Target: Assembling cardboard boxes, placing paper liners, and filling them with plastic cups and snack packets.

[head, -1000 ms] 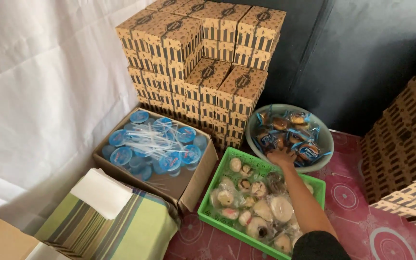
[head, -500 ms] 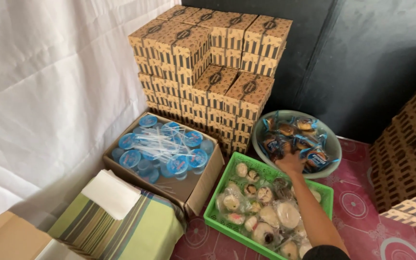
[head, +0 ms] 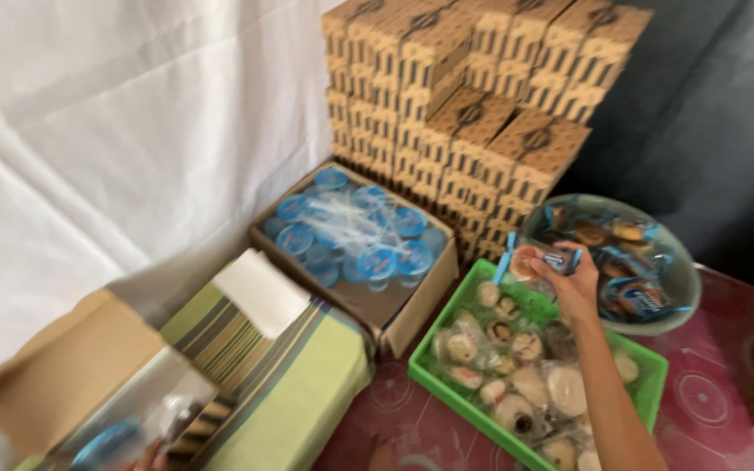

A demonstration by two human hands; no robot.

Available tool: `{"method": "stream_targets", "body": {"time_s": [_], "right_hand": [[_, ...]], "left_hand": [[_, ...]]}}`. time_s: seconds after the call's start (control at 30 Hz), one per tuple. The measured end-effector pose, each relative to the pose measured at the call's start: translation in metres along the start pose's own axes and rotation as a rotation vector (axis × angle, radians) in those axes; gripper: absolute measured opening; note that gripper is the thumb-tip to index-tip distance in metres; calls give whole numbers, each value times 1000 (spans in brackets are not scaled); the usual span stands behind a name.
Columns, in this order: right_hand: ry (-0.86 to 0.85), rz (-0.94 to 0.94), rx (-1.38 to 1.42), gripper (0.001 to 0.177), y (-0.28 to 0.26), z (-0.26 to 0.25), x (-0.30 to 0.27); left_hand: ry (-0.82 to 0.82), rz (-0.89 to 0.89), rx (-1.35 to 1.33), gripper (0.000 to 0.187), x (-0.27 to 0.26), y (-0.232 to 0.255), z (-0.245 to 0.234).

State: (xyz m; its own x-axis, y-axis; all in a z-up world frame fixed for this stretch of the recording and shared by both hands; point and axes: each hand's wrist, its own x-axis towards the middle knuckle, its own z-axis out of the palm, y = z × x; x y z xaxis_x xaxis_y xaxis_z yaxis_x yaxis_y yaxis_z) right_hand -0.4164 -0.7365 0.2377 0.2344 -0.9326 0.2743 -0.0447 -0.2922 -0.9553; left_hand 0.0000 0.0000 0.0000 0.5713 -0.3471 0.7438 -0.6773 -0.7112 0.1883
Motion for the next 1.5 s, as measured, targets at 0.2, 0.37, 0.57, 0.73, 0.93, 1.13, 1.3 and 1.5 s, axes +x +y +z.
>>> {"method": "stream_targets", "body": {"time_s": [0.2,0.37,0.57,0.73,0.93,1.13,1.3,1.5], "right_hand": [[-255,149,351,51,-34,86,-52],[-485,231,523,65,-76,161,-104],[-772,415,802,40,-115,221,-170],[-948,118,737,29,-150,237,-204],[-1162,-354,433,29,-173,247,-215],[-1073,-639,45,30,-167,227,-211],[-898,-681,48,56,-167,215,-221],[-962,-969,-231,38,-193,237,-241]], "left_hand": [[15,-139,253,19,108,223,-146],[-16,-162,317,27,137,254,-176],[28,-148,287,24,145,257,-182],[32,-129,180,31,150,261,-190],[41,-128,137,27,157,266,-199],[43,-124,161,27,159,266,-200],[40,-119,152,27,157,265,-199],[150,5,191,20,149,247,-185]]}}
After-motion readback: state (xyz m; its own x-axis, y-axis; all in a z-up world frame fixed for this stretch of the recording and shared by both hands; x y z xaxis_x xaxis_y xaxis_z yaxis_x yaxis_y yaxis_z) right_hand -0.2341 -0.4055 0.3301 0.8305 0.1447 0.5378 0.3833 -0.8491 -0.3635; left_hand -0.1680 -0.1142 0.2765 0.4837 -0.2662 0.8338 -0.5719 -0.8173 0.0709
